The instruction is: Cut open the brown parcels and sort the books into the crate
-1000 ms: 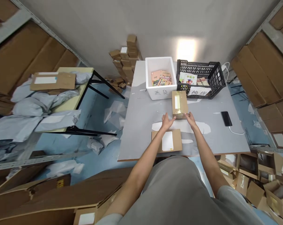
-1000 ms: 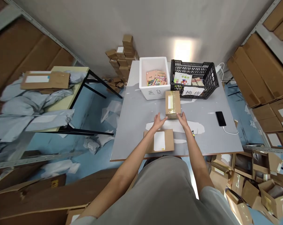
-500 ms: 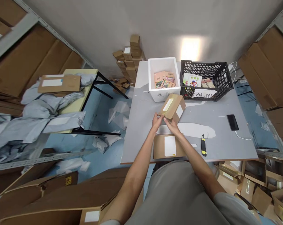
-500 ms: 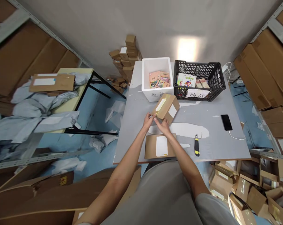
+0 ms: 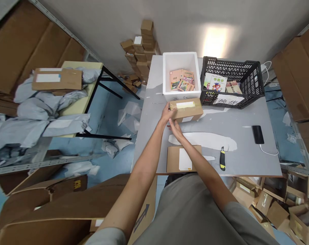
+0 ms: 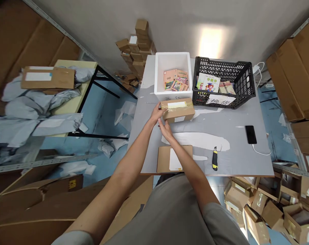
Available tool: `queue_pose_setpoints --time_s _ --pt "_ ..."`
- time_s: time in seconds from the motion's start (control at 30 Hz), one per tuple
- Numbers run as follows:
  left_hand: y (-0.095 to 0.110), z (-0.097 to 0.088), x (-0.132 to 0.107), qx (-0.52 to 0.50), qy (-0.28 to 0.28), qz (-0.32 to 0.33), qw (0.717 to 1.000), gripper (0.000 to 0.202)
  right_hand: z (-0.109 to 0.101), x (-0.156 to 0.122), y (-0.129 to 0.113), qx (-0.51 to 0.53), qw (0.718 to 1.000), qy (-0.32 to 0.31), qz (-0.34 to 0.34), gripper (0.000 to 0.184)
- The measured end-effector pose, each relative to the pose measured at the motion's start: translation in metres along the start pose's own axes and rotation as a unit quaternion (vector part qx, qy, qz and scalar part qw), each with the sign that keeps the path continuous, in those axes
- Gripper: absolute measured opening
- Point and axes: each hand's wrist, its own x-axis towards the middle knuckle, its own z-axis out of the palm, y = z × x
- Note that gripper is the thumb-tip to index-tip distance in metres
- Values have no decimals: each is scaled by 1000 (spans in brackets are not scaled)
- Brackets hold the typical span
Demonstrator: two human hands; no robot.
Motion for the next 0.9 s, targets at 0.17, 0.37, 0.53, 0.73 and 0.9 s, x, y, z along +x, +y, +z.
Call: queue_pose_setpoints --time_s 0.17,0.37,0.53,0.73,0.9 --pt "-32 -4 -20 -18 15 -48 999 93 -43 -2 24 35 998 -5 54 99" --pt "-91 -4 -88 -47 23 -120 991 96 -152 -56 78 14 986 152 67 107" --pt "-94 5 -107 -71 17 -108 991 92 -215 -61 81 6 976 200 84 99" --pt "-61 1 -69 -79 -4 -88 993 80 -221 16 28 8 990 138 21 92" --pt "-50 -9 -63 -106 -32 -74 991 61 -192 41 -10 10 997 78 17 99"
